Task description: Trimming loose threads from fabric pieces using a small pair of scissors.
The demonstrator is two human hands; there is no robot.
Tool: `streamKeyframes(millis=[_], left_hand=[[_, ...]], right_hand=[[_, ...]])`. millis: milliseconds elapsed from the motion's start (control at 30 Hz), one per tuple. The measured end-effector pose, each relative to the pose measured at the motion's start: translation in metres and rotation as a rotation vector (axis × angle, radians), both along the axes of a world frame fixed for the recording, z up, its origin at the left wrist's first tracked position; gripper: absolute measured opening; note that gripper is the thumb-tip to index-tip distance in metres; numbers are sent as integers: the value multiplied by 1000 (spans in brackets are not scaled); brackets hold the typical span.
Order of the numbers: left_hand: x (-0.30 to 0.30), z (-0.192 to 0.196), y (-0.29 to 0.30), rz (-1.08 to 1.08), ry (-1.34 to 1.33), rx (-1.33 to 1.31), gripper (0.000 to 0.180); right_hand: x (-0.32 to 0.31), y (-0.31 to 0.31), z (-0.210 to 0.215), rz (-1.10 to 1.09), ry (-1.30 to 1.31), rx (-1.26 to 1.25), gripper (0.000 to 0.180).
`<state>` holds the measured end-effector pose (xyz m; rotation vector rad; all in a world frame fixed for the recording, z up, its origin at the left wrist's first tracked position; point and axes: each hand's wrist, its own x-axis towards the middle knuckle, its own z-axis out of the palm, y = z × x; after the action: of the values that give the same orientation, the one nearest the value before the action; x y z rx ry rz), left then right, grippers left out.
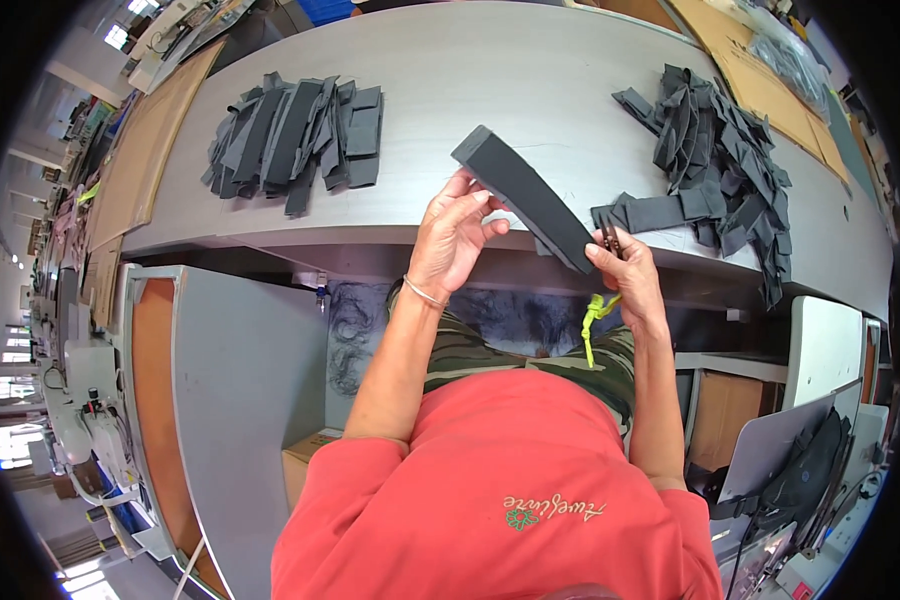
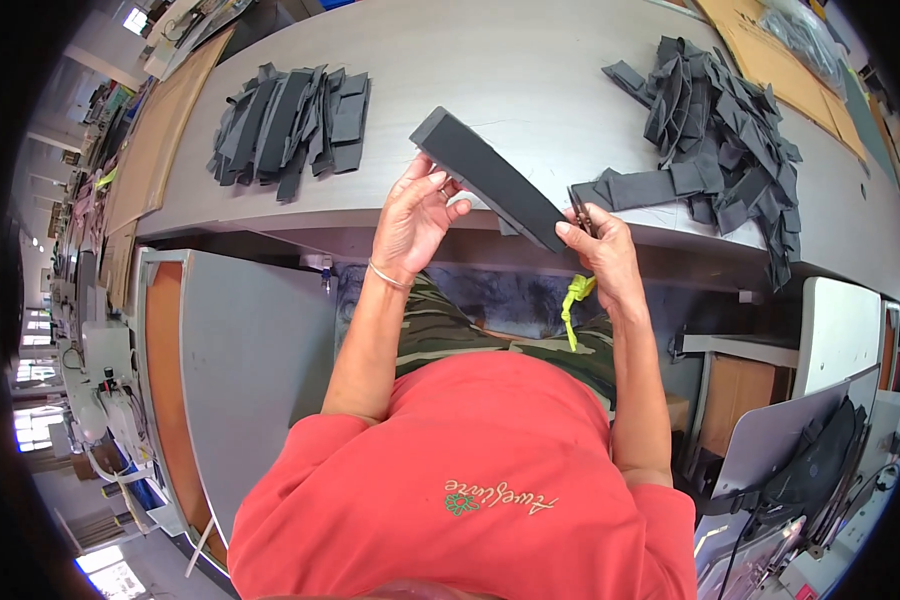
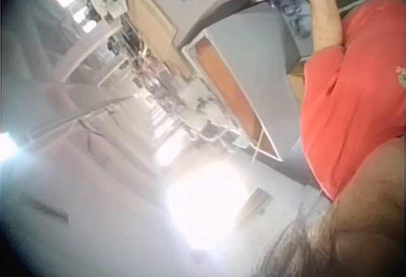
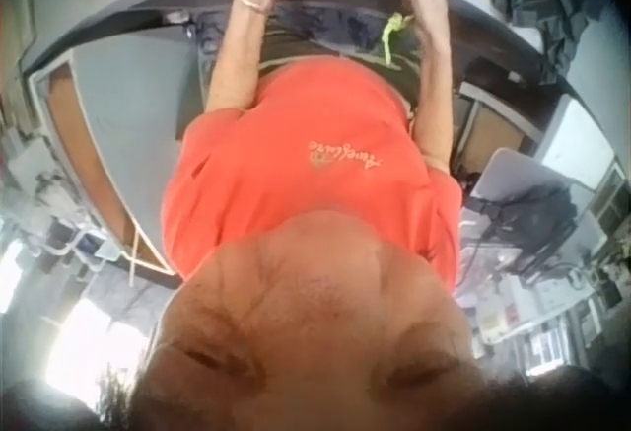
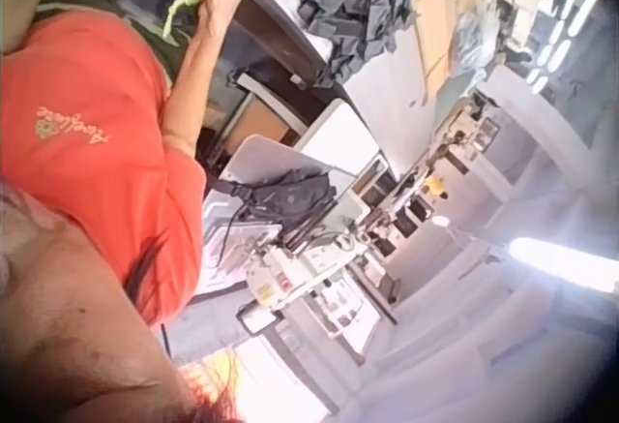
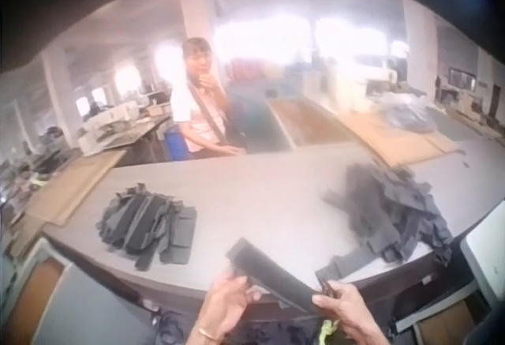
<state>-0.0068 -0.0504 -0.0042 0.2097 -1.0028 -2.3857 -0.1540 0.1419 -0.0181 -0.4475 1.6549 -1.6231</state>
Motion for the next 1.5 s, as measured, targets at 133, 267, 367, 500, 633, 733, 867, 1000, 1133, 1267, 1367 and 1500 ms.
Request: streamKeyframes(millis=[133, 267, 367, 500, 633, 733, 867, 1000, 1133, 1267, 1367, 1500], left_hand=[[6, 2, -9, -108, -21, -59, 30], [10, 21, -8, -61, -67, -112, 37], [11, 30, -3, -82, -132, -58, 43], [16, 20, -7, -125, -151, -24, 47], [22, 4, -22, -90, -151, -22, 41], [30, 25, -17, -129, -189, -228, 47], [36, 44, -7, -336, -223, -334, 65], [27, 30, 5, -536, -350, -484, 51], [18, -2, 20, -488, -310, -496, 46], [13, 0, 30, -402, -267, -256, 51], [10, 6, 34, -369, -271, -156, 58], [7, 17, 40, -389, -265, -313, 69]], right_hand=[[1, -14, 0, 29, 129, 0, 14], [1, -25, 3, 47, 223, -20, 11], [0, -28, -3, 73, 249, -45, 7], [8, -26, -3, 138, 227, -25, 8], [15, -24, 7, 77, 177, 10, 12], [-5, -20, 7, 15, 330, -58, 12], [-41, -23, 24, -19, 665, 10, 16], [-45, -37, 67, 98, 1090, 71, 16], [-34, -54, 83, 236, 1058, 61, 19], [-19, -62, 91, 306, 895, 79, 24], [-23, -65, 79, 271, 821, -6, 25], [-32, -72, 68, 218, 692, -69, 23]])
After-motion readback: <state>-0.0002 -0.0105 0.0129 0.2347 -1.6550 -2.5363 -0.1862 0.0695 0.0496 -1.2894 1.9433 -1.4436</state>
